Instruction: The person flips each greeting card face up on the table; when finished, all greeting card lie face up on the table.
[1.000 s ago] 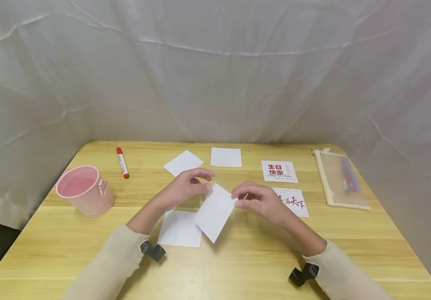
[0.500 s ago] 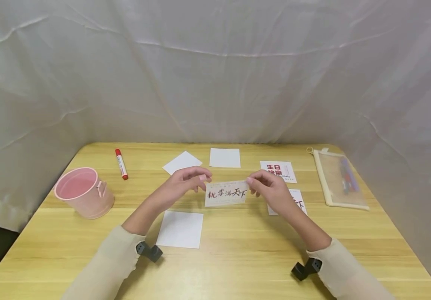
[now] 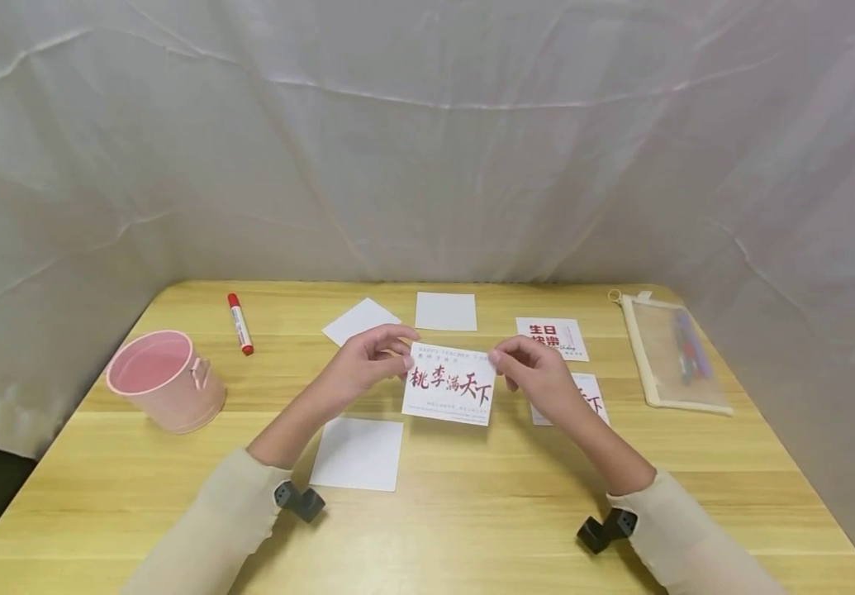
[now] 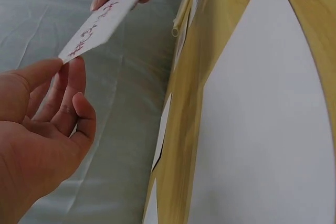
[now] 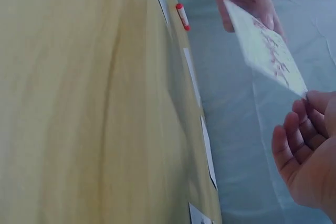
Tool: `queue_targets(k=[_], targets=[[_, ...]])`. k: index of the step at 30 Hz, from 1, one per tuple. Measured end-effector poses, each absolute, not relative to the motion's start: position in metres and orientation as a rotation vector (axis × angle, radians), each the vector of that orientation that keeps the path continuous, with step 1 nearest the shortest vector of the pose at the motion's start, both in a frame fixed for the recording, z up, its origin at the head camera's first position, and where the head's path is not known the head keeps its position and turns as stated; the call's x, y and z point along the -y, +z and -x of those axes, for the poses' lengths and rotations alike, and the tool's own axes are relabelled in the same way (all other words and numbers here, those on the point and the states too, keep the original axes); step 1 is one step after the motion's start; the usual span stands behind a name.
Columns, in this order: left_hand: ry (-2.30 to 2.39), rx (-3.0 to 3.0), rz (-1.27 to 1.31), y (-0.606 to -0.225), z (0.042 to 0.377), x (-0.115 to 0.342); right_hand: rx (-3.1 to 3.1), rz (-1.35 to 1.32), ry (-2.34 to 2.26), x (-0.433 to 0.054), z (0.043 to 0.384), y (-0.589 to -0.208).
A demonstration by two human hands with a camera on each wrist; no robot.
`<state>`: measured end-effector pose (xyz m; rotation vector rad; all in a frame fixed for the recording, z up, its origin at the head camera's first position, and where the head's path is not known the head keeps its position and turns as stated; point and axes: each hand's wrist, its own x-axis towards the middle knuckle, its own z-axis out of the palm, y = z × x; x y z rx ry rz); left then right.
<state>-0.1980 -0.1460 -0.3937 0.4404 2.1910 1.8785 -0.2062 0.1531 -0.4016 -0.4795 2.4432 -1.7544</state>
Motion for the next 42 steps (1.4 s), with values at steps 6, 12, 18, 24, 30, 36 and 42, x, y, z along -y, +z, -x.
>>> queue_targets(k=[6, 12, 18, 24, 30, 36, 42], targets=[[1.836, -2.238, -0.384, -0.395, 0.198, 0.140, -2.486, 0.525, -1.629, -0.159, 0.208, -0.397], [1.779, -2.264, -0.343, -0.407, 0.198, 0.136, -2.592, 0.655, -1.387, -0.161, 0.212, -0.398], [1.605, -2.368, -0.381, -0.414, 0.208, 0.135, -2.693, 0.715, -1.066, -0.157, 0.229, -0.404], [1.322, -2.501, -0.412, -0.422, 0.232, 0.124, -2.667, 0.611, -0.924, -0.158, 0.247, -0.412], [1.041, -2.624, -0.481, -0.428, 0.249, 0.116, -2.713, 0.627, -0.820, -0.157, 0.258, -0.425], [0.889, -2.642, -0.495, -0.429, 0.256, 0.112, -2.746, 0.613, -0.748, -0.156, 0.259, -0.430], [0.772, -2.692, -0.529, -0.428, 0.257, 0.110, -2.787, 0.669, -0.639, -0.157, 0.258, -0.432]])
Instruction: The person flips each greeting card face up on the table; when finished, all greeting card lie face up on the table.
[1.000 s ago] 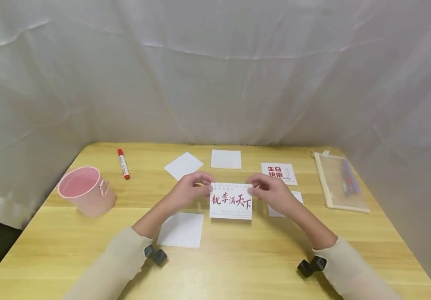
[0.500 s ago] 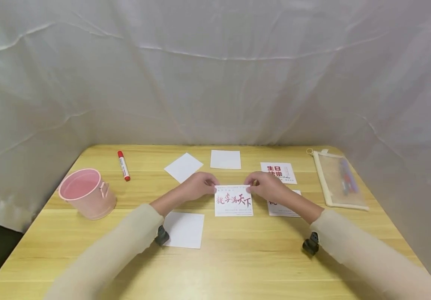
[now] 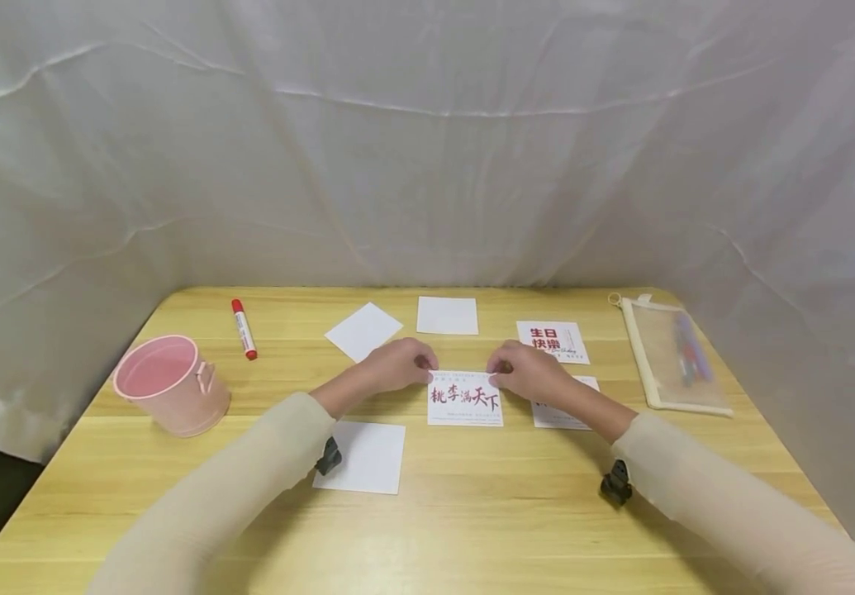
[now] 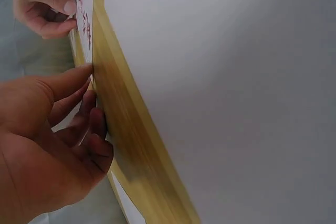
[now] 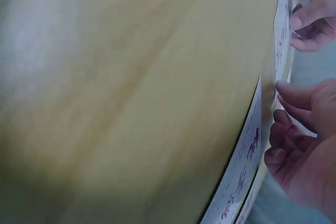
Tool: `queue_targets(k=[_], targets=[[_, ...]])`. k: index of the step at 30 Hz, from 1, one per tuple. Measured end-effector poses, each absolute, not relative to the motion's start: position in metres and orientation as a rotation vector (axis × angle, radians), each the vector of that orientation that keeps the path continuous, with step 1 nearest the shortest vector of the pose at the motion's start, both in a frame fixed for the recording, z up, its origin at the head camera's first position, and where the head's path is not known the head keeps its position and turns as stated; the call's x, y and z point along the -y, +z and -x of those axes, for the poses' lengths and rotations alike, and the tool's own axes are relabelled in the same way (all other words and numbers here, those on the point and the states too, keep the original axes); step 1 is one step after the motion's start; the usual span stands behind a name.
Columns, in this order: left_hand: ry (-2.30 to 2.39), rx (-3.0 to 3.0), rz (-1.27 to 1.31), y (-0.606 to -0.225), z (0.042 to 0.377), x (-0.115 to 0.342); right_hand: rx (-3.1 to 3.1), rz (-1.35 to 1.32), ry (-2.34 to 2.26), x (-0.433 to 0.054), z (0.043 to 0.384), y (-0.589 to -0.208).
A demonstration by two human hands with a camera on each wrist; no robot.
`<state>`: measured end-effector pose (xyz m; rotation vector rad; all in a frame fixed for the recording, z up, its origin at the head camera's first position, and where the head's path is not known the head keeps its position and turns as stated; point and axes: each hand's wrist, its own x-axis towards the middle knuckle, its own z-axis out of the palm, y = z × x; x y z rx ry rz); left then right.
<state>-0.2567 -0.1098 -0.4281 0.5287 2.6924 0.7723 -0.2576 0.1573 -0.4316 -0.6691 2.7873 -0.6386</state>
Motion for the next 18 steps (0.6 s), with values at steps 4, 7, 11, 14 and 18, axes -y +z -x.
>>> queue_targets(k=[4, 7, 11, 14, 18], targets=[[0.733, -2.724, -0.556, -0.426, 0.258, 0.111, -2.792, 0.683, -0.632, -0.159, 0.262, -0.429], [0.743, -2.744, -0.538, -0.423, 0.265, 0.115, -2.752, 0.646, -0.763, -0.157, 0.274, -0.423], [0.786, -2.780, -0.496, -0.419, 0.291, 0.121, -2.734, 0.607, -0.911, -0.146, 0.301, -0.414], [0.803, -2.810, -0.468, -0.416, 0.313, 0.123, -2.746, 0.623, -0.898, -0.136, 0.324, -0.414], [0.860, -2.825, -0.421, -0.413, 0.337, 0.123, -2.736, 0.635, -0.825, -0.126, 0.348, -0.420]])
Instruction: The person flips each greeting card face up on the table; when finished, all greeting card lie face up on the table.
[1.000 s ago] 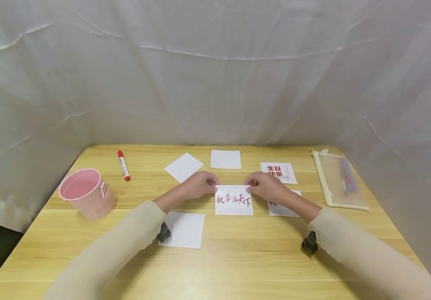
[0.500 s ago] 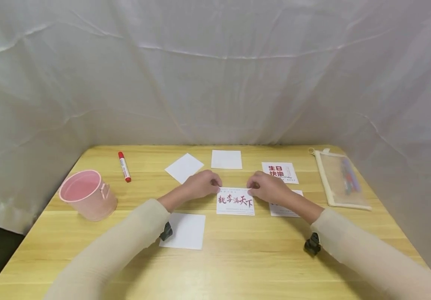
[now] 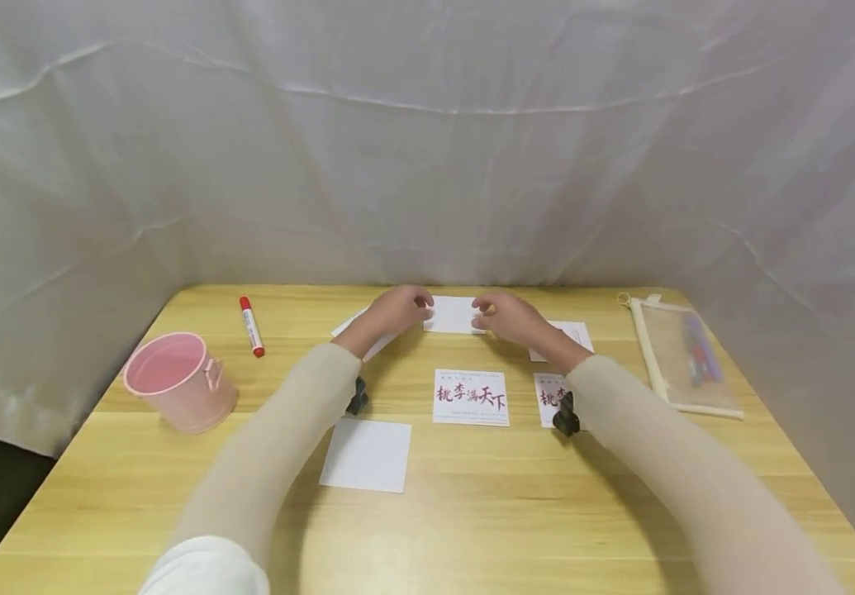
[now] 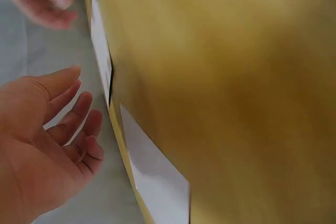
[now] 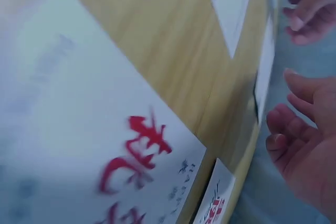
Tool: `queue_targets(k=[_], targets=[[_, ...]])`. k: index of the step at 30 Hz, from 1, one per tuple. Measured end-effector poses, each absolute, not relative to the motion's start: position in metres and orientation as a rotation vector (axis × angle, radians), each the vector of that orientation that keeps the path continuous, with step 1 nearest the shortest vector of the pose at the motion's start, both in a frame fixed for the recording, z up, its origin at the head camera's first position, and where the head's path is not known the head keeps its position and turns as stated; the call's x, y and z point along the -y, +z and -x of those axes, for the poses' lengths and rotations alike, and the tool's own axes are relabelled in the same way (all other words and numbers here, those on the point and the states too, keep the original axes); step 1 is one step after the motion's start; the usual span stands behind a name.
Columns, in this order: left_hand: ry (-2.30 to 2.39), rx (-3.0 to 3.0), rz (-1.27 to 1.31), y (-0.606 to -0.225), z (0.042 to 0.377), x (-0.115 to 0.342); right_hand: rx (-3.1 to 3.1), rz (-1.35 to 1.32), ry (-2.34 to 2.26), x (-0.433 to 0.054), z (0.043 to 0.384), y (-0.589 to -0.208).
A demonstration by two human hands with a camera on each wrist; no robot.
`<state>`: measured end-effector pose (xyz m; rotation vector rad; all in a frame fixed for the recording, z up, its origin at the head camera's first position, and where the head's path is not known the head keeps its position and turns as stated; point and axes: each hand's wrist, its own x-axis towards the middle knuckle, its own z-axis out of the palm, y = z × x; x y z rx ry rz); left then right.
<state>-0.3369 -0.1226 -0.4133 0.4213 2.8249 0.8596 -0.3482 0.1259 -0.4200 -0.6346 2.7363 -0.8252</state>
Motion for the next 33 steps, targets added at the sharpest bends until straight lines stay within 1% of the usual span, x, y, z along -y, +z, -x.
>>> queue_targets(k=[5, 10, 17, 22, 33], targets=[[0.948, -2.767, -0.379, -0.417, 0.358, 0.118, -2.751, 0.601, -0.736, -0.125, 0.366, -0.424], [0.984, -2.715, -0.328, -0.420, 0.367, 0.119, -2.745, 0.564, -0.698, -0.124, 0.377, -0.425], [0.879, -2.732, -0.385, -0.418, 0.371, 0.111, -2.727, 0.471, -0.663, -0.128, 0.384, -0.425], [0.857, -2.760, -0.363, -0.420, 0.371, 0.105, -2.719, 0.410, -0.647, -0.127, 0.384, -0.423], [1.007, -2.766, -0.321, -0.419, 0.373, 0.103, -2.777, 0.397, -0.633, -0.127, 0.384, -0.427]])
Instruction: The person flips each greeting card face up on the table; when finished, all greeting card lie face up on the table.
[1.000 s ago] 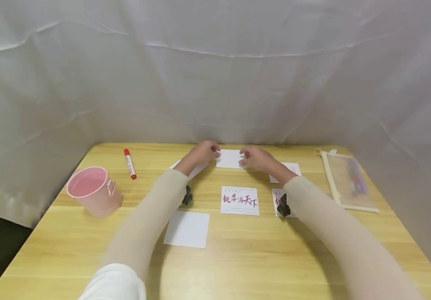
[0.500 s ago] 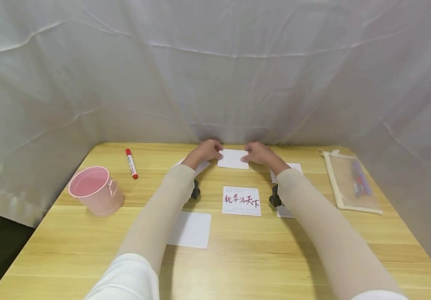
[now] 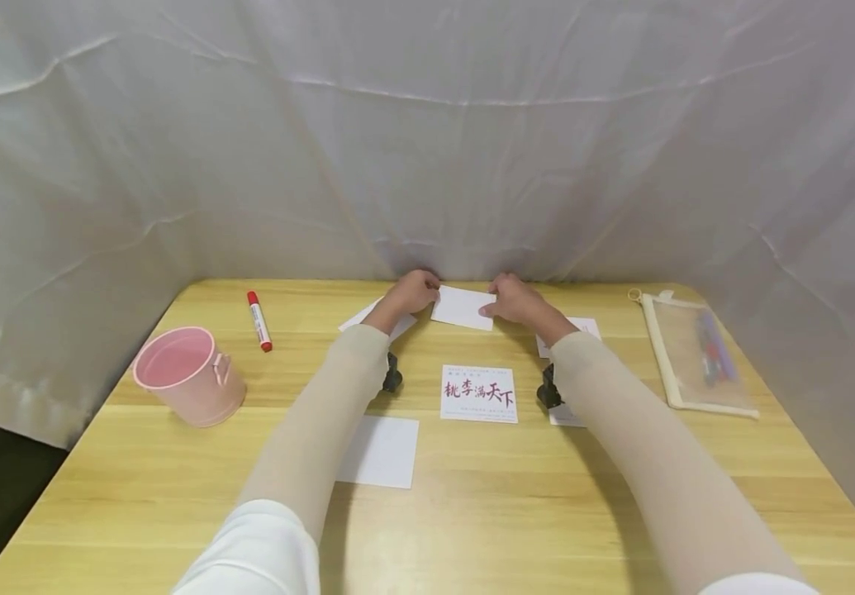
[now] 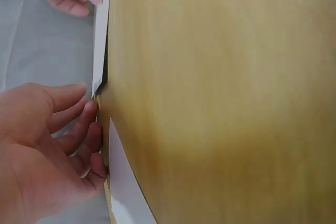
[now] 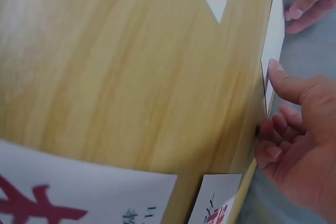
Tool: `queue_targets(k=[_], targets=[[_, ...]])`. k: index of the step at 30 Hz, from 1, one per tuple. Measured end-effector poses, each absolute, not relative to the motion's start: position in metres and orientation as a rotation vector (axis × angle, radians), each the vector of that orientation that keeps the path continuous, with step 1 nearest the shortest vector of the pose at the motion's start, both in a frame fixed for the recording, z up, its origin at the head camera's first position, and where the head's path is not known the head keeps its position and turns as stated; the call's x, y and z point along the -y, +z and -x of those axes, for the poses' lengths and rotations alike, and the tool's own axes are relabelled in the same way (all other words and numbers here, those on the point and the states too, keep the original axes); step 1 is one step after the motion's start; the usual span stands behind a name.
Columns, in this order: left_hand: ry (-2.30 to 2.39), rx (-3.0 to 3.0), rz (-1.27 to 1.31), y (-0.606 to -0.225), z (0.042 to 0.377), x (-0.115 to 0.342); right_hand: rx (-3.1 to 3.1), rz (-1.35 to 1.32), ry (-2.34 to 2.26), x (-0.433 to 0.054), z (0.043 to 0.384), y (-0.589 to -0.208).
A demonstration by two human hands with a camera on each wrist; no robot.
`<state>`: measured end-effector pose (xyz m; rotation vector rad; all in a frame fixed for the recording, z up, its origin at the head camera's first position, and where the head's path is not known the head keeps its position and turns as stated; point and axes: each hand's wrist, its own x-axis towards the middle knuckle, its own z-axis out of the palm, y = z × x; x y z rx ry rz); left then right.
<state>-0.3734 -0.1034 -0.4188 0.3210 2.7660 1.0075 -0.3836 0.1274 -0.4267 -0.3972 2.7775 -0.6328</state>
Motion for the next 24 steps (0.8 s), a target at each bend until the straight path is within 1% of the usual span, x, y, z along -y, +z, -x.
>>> queue_targets(k=[5, 15, 20, 24], targets=[[0.965, -2.780, -0.286, -0.422, 0.374, 0.099, -2.784, 0.403, -0.571, -0.130, 0.383, -0.426], [0.909, -2.792, -0.313, -0.426, 0.377, 0.098, -2.776, 0.378, -0.592, -0.132, 0.378, -0.430], [1.026, -2.752, -0.260, -0.430, 0.374, 0.102, -2.776, 0.391, -0.599, -0.132, 0.376, -0.433], [1.246, -2.686, -0.197, -0.428, 0.369, 0.107, -2.753, 0.425, -0.675, -0.131, 0.375, -0.431]])
